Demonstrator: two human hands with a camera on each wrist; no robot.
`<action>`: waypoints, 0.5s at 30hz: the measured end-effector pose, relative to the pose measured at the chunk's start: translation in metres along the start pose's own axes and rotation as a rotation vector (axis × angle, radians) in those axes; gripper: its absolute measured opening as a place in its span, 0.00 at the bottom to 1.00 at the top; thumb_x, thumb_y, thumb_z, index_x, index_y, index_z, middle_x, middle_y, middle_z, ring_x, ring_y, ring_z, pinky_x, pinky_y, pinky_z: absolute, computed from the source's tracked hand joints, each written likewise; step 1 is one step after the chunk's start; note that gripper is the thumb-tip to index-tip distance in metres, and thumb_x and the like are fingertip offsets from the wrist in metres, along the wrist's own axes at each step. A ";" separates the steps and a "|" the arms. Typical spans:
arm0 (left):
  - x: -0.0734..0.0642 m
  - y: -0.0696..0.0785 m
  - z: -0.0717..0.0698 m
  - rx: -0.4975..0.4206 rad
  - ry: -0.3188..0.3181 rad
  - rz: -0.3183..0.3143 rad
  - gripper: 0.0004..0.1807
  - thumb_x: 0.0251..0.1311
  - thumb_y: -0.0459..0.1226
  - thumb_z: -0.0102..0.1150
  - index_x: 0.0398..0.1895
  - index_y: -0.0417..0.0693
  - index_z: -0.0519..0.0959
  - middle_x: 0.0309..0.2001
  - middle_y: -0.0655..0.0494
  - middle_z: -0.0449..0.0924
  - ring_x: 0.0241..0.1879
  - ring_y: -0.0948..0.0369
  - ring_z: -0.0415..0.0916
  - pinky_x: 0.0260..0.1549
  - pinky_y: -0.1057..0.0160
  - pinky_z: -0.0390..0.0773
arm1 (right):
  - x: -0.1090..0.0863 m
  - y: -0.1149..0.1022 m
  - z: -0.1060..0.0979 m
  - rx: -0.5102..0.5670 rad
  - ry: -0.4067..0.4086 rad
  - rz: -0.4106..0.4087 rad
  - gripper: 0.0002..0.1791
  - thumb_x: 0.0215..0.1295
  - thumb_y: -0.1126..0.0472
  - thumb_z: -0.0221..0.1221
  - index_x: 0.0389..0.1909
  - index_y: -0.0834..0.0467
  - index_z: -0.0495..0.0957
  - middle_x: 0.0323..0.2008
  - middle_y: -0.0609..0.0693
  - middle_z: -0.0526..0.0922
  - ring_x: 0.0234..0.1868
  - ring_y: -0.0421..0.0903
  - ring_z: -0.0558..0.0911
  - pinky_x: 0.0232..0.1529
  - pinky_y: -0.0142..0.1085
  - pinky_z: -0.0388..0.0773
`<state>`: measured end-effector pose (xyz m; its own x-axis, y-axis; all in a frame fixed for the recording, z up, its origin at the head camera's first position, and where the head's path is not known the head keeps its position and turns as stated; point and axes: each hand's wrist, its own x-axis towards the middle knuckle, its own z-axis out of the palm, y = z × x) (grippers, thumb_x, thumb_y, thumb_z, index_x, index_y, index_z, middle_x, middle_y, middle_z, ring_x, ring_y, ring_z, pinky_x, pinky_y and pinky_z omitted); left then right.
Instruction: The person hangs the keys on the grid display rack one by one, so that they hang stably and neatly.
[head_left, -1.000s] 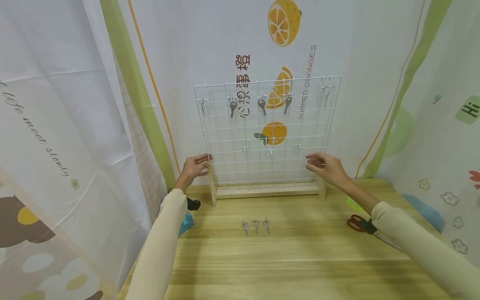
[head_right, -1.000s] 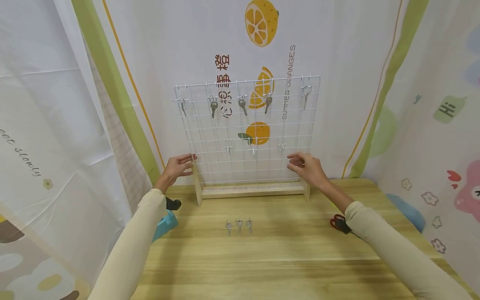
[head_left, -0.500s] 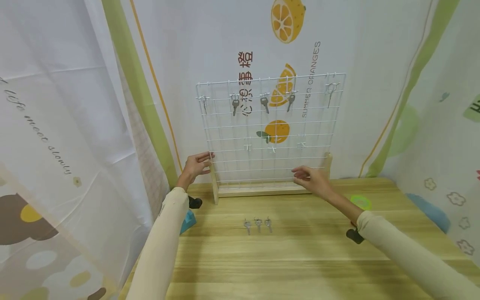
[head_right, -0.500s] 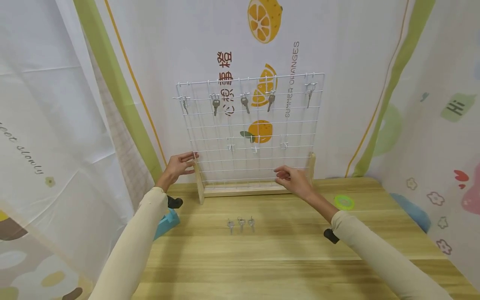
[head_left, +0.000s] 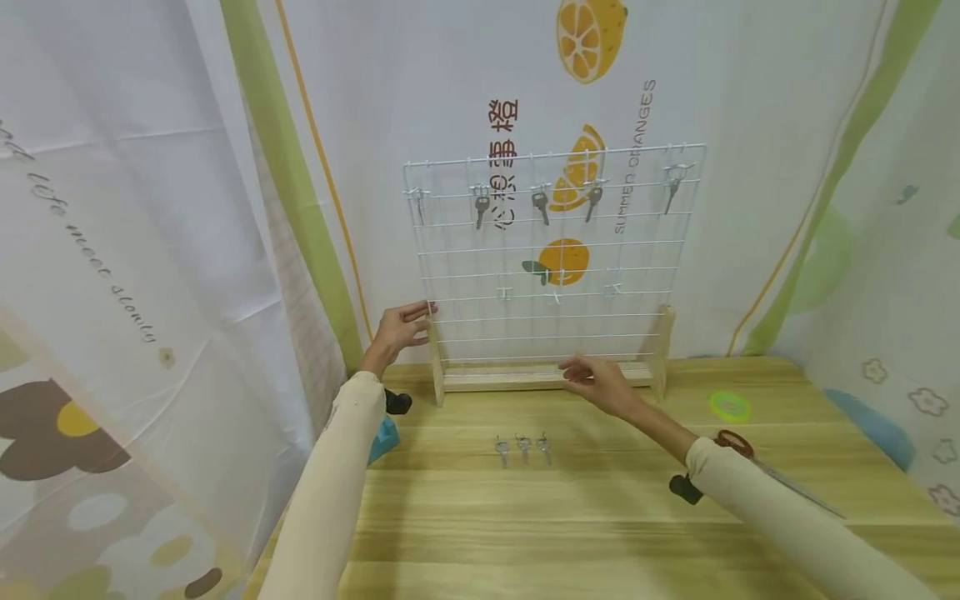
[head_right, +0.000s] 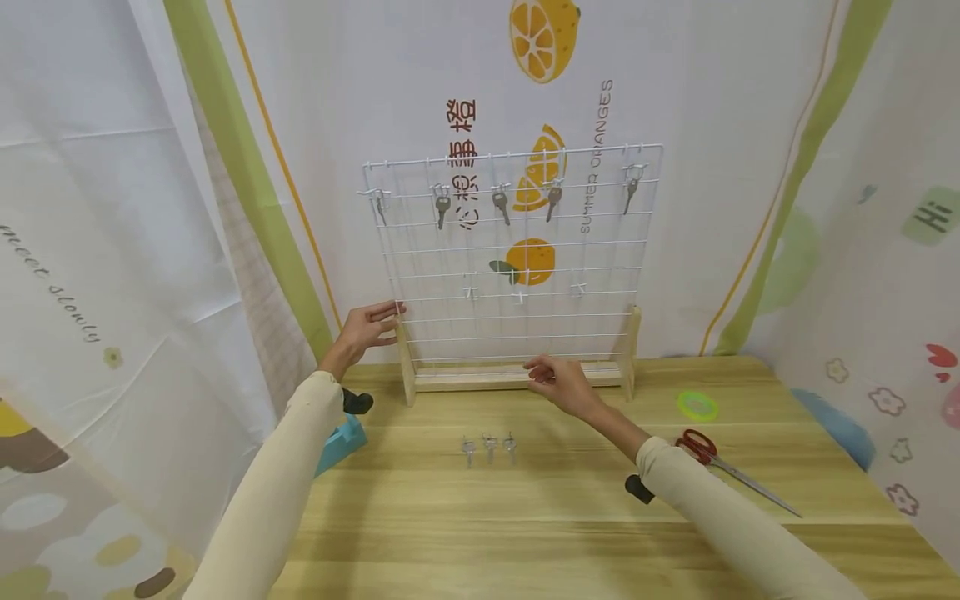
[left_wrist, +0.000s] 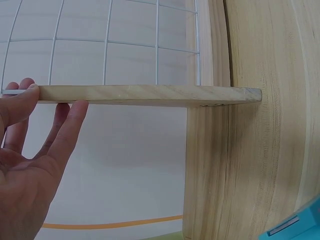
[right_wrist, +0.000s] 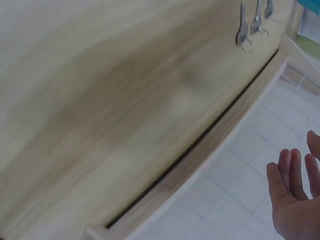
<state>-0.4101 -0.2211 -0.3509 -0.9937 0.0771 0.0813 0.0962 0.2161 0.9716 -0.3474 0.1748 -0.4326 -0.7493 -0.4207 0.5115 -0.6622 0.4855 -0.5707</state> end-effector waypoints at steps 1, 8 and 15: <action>0.000 0.000 0.000 0.001 0.002 -0.001 0.28 0.76 0.29 0.55 0.77 0.45 0.69 0.71 0.49 0.74 0.71 0.50 0.70 0.57 0.51 0.85 | -0.001 0.000 0.004 0.008 -0.008 -0.003 0.17 0.64 0.72 0.70 0.52 0.70 0.82 0.42 0.64 0.88 0.43 0.58 0.88 0.47 0.45 0.89; 0.001 -0.001 0.000 0.020 0.010 0.004 0.28 0.76 0.30 0.56 0.77 0.45 0.69 0.71 0.48 0.74 0.69 0.50 0.73 0.56 0.52 0.85 | -0.002 -0.005 0.031 0.058 -0.070 0.024 0.15 0.65 0.69 0.69 0.51 0.69 0.82 0.45 0.63 0.87 0.45 0.57 0.87 0.52 0.44 0.88; 0.001 0.000 -0.001 0.013 -0.003 0.002 0.28 0.76 0.30 0.56 0.77 0.45 0.69 0.72 0.48 0.73 0.70 0.49 0.71 0.59 0.51 0.83 | 0.000 -0.011 0.056 0.071 -0.120 0.028 0.15 0.67 0.67 0.69 0.51 0.70 0.82 0.45 0.64 0.87 0.45 0.56 0.87 0.53 0.46 0.88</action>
<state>-0.4107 -0.2220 -0.3505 -0.9934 0.0802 0.0825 0.0988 0.2282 0.9686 -0.3409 0.1267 -0.4618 -0.7602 -0.4985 0.4166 -0.6368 0.4448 -0.6298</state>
